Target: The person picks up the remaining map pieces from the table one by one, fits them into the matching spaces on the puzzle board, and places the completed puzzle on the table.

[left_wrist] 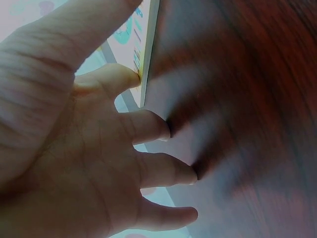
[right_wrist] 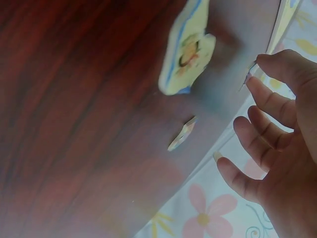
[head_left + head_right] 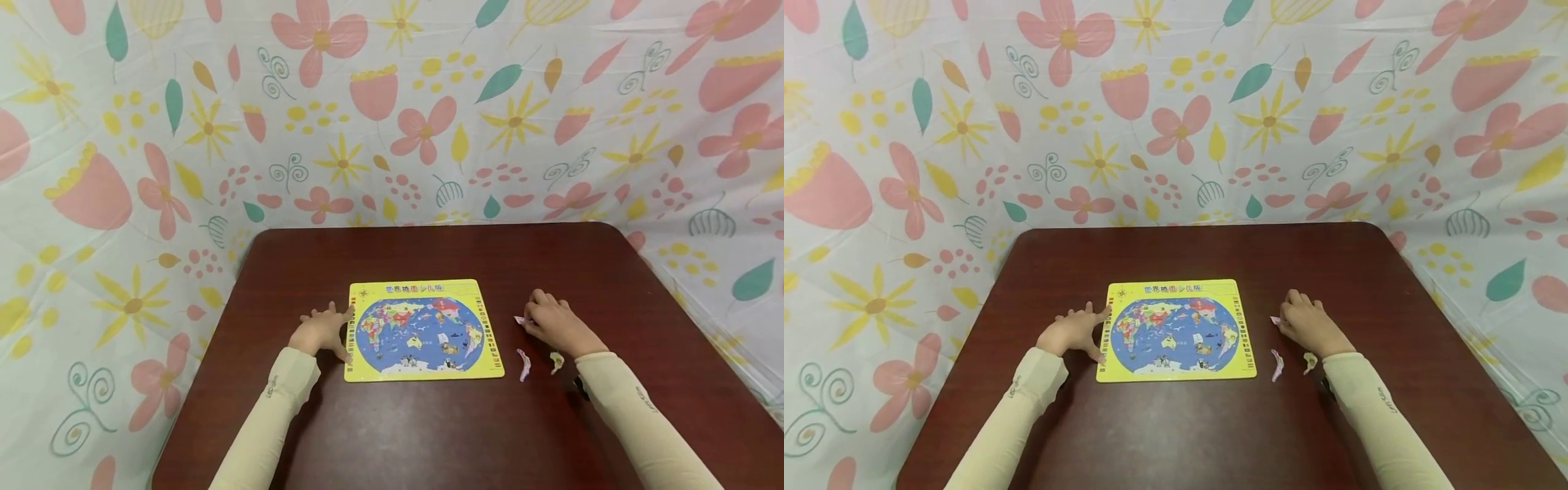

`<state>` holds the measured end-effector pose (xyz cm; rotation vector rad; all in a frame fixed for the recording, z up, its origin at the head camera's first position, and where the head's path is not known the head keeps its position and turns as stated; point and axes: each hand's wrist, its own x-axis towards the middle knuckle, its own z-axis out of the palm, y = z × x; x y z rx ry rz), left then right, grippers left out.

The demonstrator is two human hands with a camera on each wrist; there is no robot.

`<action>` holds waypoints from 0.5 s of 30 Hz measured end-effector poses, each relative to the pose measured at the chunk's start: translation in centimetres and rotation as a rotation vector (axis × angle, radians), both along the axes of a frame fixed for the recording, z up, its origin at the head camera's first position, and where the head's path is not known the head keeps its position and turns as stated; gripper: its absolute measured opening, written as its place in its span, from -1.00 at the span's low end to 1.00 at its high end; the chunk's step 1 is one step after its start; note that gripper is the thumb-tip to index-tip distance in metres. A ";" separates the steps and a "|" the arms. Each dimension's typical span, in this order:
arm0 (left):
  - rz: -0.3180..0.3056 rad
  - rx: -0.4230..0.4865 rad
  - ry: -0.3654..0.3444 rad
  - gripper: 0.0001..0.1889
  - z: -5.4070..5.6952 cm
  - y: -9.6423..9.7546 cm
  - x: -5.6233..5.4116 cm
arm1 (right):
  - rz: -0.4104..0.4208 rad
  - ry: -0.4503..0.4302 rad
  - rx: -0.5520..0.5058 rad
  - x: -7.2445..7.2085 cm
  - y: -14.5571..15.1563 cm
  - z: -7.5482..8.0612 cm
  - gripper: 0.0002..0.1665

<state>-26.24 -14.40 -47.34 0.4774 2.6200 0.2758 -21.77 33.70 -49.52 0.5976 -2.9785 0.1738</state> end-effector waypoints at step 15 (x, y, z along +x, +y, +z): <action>0.006 0.005 0.015 0.20 -0.1 0.1 -0.1 | 0.045 0.025 -0.041 -2.5 -4.3 0.5 -0.75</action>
